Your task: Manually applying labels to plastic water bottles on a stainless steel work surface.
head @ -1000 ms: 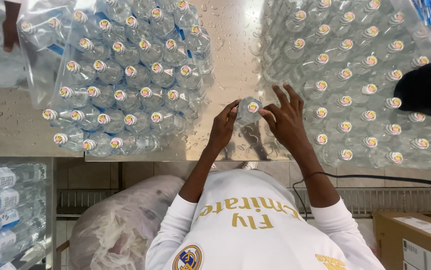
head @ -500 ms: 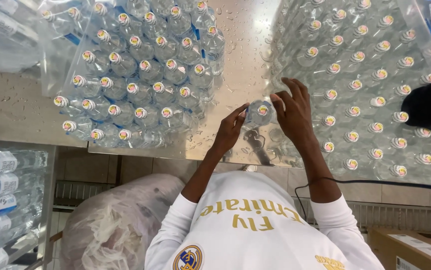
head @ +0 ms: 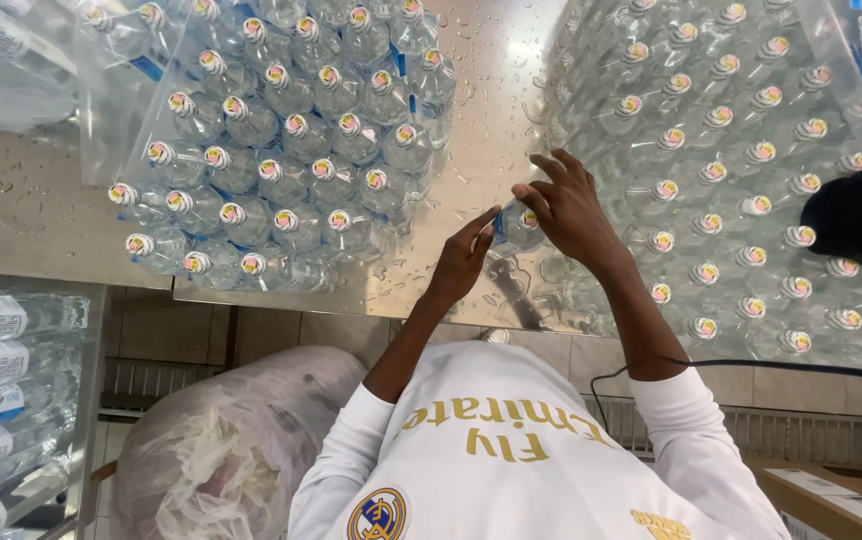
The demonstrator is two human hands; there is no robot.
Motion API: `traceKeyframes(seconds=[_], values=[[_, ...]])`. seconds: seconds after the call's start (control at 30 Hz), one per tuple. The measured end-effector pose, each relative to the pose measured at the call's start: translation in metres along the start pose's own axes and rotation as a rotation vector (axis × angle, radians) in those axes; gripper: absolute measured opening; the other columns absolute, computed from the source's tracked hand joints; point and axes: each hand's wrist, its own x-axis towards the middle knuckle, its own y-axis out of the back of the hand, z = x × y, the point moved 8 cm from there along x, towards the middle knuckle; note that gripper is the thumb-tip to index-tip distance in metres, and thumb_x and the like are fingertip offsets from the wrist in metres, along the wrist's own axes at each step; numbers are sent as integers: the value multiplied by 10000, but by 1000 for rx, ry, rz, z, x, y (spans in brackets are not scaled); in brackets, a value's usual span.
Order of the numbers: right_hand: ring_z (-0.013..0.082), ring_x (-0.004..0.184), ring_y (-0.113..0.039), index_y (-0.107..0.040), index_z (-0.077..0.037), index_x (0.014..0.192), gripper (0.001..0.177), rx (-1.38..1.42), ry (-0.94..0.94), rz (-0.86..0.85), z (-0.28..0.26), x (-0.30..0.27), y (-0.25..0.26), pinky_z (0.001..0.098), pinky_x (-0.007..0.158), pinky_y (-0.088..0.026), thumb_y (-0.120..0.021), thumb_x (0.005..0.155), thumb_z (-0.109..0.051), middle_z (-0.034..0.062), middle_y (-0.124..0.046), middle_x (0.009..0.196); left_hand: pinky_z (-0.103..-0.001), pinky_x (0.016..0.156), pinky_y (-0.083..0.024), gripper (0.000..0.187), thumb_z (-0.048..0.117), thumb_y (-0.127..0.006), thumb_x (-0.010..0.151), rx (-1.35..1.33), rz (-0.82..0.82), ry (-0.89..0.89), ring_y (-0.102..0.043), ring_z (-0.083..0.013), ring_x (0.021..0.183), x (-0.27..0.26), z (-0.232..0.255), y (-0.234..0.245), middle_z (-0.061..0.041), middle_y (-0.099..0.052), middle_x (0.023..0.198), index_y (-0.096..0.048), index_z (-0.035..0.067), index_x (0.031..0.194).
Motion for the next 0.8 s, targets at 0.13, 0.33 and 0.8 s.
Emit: traceKeyframes(seconds=[0.13,0.33,0.8], values=[[428,1598,-377,-821,-80,987,753,-71,87,-42,-20,4,-13,623,1245,-309,-358,1215,-628,166,-622,1555,-520,1240,-452,452,314,-485,1204,6,-10,26,-579,-380,1464,-5,-9,1,-204,-653,1541,-599,114,1594],[377,1627,-342,-858,-141,942,736,-177,182,-57,-46,-9,-18,566,1290,-239,-357,1189,-621,138,-638,1554,-517,1234,-465,450,350,-502,1205,12,-3,41,-612,-371,1439,-6,-8,3,-202,-672,1516,-631,100,1556],[449,1649,-234,-809,-123,1043,458,-63,117,212,-38,-81,-6,582,1270,-244,-546,1166,-477,144,-400,1774,-499,1278,-424,447,292,-523,1205,-116,-34,-50,-540,-345,1518,7,35,-4,-161,-624,1590,-576,136,1621]])
